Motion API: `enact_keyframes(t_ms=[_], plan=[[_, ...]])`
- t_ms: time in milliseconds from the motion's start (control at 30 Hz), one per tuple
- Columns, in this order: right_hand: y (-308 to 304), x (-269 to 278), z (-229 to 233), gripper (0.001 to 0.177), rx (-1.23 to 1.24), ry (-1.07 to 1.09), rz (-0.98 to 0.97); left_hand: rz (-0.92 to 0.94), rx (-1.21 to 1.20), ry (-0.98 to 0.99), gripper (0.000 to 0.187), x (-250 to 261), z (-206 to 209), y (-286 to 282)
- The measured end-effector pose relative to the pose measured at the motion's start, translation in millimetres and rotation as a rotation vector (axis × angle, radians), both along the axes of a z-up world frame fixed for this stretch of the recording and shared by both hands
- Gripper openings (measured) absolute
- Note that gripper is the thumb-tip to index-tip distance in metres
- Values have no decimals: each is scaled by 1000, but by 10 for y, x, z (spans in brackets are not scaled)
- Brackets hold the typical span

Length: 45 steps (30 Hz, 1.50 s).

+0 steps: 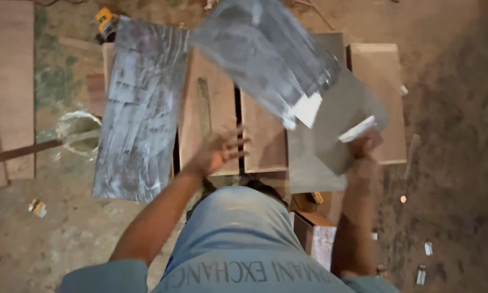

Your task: The person scoops white adhesive from a bucket using a putty knife and spreads it evenly across the surface of rectangular wooden boards. The person handles the boards one at a time, applying the glue in broad strokes and then setting the coated boards aside.

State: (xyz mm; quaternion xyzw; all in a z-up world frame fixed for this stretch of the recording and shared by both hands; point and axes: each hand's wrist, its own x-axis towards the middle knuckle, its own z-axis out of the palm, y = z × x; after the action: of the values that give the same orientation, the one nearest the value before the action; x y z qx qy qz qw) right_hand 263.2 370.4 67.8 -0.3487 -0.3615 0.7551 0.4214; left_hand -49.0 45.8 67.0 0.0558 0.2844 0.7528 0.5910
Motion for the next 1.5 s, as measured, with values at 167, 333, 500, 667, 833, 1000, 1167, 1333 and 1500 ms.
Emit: enact_keyframes(t_ms=[167, 333, 500, 667, 833, 1000, 1167, 1333, 1500], plan=[[-1157, 67, -235, 42, 819, -906, -20, -394, -356, 165, 89, 783, -280, 683], [-1756, -266, -522, 33, -323, -177, -154, -330, -444, 278, 52, 919, -526, 671], [-1735, -58, -216, 32, -349, -212, -67, -140, -451, 442, 38, 910, -837, 533], [-1635, -67, 377, 29, -131, -376, -60, -167, -399, 273, 37, 604, -681, 85], [-1714, -531, 855, 30, 467, -685, 10, -132, -206, 0, 51, 229, -20, -427], [-1628, -1204, 658, 26, 1165, -718, 236, 102, -314, 49, 42, 276, -85, -641], [-1706, -1867, 41, 36, 1597, -776, 303, 52, -566, 368, 28, 513, -769, -426], [-1811, -1940, -120, 26, 1581, -1070, 1047, 169, -402, -82, 29, 644, -1034, -442], [-1310, -1875, 11, 52, 1315, -1059, 1321, 329, -511, -125, 33, 732, -964, -643]])
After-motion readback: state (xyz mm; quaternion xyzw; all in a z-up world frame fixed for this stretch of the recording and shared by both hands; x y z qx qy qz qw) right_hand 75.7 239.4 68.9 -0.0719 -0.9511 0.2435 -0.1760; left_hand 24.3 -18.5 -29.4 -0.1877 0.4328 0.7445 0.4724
